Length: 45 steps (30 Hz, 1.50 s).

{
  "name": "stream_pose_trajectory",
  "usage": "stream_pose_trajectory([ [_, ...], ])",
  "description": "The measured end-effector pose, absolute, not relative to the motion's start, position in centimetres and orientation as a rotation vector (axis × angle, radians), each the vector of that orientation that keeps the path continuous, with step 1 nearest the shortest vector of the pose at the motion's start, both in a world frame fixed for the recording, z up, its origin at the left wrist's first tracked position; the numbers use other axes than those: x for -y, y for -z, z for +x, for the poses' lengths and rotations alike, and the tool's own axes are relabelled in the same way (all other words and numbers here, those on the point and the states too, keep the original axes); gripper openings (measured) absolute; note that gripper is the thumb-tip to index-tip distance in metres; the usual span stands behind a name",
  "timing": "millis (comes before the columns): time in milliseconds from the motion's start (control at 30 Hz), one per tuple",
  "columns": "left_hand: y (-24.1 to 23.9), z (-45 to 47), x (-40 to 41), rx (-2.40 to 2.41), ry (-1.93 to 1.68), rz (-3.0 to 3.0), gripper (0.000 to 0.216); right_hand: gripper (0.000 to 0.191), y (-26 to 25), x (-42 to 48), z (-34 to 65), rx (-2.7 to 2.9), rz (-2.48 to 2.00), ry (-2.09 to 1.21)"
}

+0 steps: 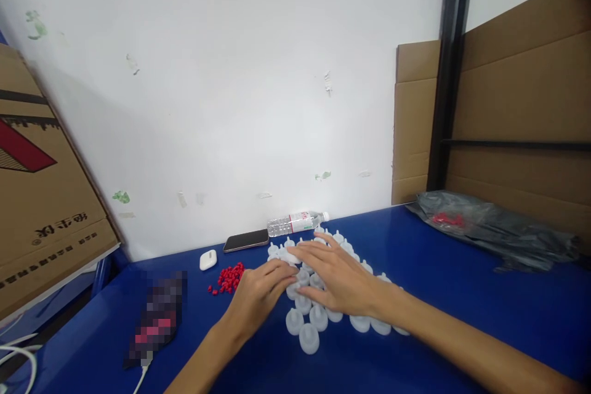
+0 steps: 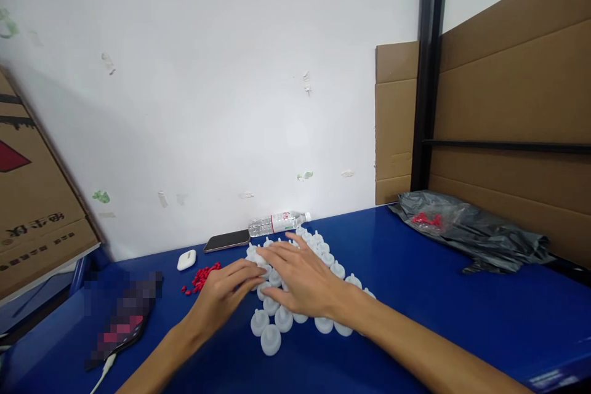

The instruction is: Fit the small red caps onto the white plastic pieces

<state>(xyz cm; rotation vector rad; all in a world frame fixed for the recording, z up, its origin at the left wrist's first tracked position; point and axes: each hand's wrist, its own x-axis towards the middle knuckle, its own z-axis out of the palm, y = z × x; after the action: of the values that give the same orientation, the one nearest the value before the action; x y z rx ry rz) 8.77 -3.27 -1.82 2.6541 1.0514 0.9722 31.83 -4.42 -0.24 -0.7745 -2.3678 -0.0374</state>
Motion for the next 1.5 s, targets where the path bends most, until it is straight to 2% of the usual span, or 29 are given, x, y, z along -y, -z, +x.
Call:
stream_pose_trajectory([
  [100, 2.5, 9.0, 3.6, -1.141, -0.95, 2.699, 0.023, 0.057, 0.9, 4.7, 31.5, 2.363, -0.788, -0.077],
  [200, 2.8, 8.8, 3.6, -1.244, -1.076, 2.718, 0.028, 0.06, 0.8, 4.8, 31.4, 2.351, -0.784, -0.117],
  [333, 2.2, 8.9, 4.1, -1.294, -1.282, 2.702, 0.059, 0.06, 0.9, 4.9, 31.2, 2.35, -0.753, -0.06],
  [400, 1.8, 9.1, 4.4, -1.291, -1.202, 2.686, 0.074, 0.055, 1.1, 4.9, 31.0, 2.336, -0.745, -0.03],
  [433, 1.6, 9.1, 4.5, -1.285, -1.139, 2.684, 0.075, 0.055, 1.3, 4.8, 31.0, 2.326, -0.742, -0.029],
  [600, 1.7, 8.9, 4.3, -1.224, -1.015, 2.728, 0.056, 0.065, 1.4, 4.8, 31.0, 2.267, -0.743, -0.105],
  [767, 1.9, 8.7, 4.0, -1.186, -1.088, 2.676, 0.054, 0.066, 1.4, 5.0, 31.0, 2.23, -0.761, -0.197],
  [1000, 2.3, 8.4, 3.7, -1.152, -1.088, 2.738, 0.053, 0.067, 1.5, 5.0, 31.0, 2.226, -0.797, -0.124],
  [1100, 2.6, 8.3, 3.5, -1.108, -1.088, 2.776, 0.053, 0.058, 1.1, 5.0, 31.1, 2.228, -0.832, -0.126],
  [1233, 2.4, 8.3, 3.4, -1.048, -1.129, 2.835, 0.026, 0.025, 0.8, 4.5, 31.4, 2.204, -0.872, -0.048],
  [1267, 2.3, 8.4, 3.4, -1.051, -1.169, 2.844, 0.027, 0.023, 0.9, 4.3, 31.4, 2.182, -0.87, -0.015],
  [1367, 1.9, 8.6, 3.8, -1.081, -1.231, 2.832, 0.029, 0.03, 1.1, 4.1, 31.3, 2.093, -0.855, 0.085],
  [1500, 1.7, 9.0, 4.3, -1.13, -1.09, 2.815, 0.026, 0.037, 1.3, 4.2, 31.1, 2.099, -0.833, 0.082],
])
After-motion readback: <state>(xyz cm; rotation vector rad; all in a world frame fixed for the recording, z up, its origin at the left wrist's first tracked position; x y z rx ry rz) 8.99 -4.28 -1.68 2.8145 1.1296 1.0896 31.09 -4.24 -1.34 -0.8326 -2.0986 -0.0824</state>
